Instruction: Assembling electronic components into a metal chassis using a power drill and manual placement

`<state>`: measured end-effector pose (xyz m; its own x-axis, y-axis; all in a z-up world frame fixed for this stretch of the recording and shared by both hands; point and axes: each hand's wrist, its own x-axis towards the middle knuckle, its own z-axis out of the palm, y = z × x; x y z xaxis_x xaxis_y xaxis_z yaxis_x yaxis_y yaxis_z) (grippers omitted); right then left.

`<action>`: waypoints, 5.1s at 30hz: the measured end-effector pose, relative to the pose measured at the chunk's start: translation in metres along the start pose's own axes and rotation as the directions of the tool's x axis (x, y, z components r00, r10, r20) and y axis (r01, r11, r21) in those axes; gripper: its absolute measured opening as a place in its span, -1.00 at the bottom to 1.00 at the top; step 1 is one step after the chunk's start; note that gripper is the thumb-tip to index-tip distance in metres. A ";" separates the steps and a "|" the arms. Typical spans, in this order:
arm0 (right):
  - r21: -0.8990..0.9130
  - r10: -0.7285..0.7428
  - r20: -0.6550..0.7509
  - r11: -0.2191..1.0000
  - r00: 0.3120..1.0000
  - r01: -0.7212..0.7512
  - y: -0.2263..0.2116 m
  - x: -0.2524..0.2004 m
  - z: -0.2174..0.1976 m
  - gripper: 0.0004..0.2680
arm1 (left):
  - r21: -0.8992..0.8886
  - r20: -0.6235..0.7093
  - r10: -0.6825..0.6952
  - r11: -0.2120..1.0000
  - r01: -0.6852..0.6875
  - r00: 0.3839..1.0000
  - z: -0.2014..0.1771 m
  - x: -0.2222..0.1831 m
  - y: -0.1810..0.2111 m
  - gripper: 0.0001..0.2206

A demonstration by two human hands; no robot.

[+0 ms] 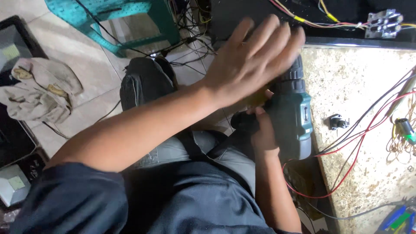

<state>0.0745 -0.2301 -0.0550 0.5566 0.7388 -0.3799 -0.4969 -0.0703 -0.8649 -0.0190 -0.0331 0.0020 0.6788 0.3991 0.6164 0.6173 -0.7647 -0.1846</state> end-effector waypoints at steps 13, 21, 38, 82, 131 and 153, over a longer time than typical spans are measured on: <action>-0.185 -0.080 0.043 0.979 0.996 0.086 -0.025 -0.012 0.031 -0.69 | 0.134 0.991 0.105 -0.737 0.662 -0.083 -0.042 -0.090 0.096 -0.48; -0.396 0.132 -0.222 0.893 0.966 -0.213 -0.033 -0.007 0.052 -0.58 | 0.145 0.989 0.109 -0.643 0.752 -0.097 -0.050 -0.061 0.078 -0.50; -0.666 -0.182 -0.043 0.738 0.982 0.108 -0.029 -0.005 0.047 -0.67 | -0.031 0.999 -0.005 -0.634 0.773 0.035 -0.019 -0.099 0.098 -0.63; -0.494 -0.368 0.267 0.741 0.891 0.455 -0.006 0.019 0.012 -0.77 | 0.057 -0.010 -0.057 0.997 0.057 0.998 0.030 0.010 -0.010 -0.97; -0.556 -0.494 0.117 0.686 0.862 0.469 0.011 0.020 0.000 -0.84 | -0.064 -0.105 -0.038 0.997 0.032 0.994 0.032 0.019 -0.010 -0.85; 0.251 -0.046 0.031 0.967 0.998 0.037 -0.017 -0.009 0.056 -0.90 | 0.020 -0.142 -0.097 0.995 0.101 0.985 0.031 0.015 0.006 -0.78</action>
<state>0.0407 -0.1983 -0.0185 0.5581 0.7614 -0.3298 -0.6273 0.1270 -0.7683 0.0075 -0.0154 -0.0134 0.5522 0.3959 0.7338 0.6905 -0.7104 -0.1363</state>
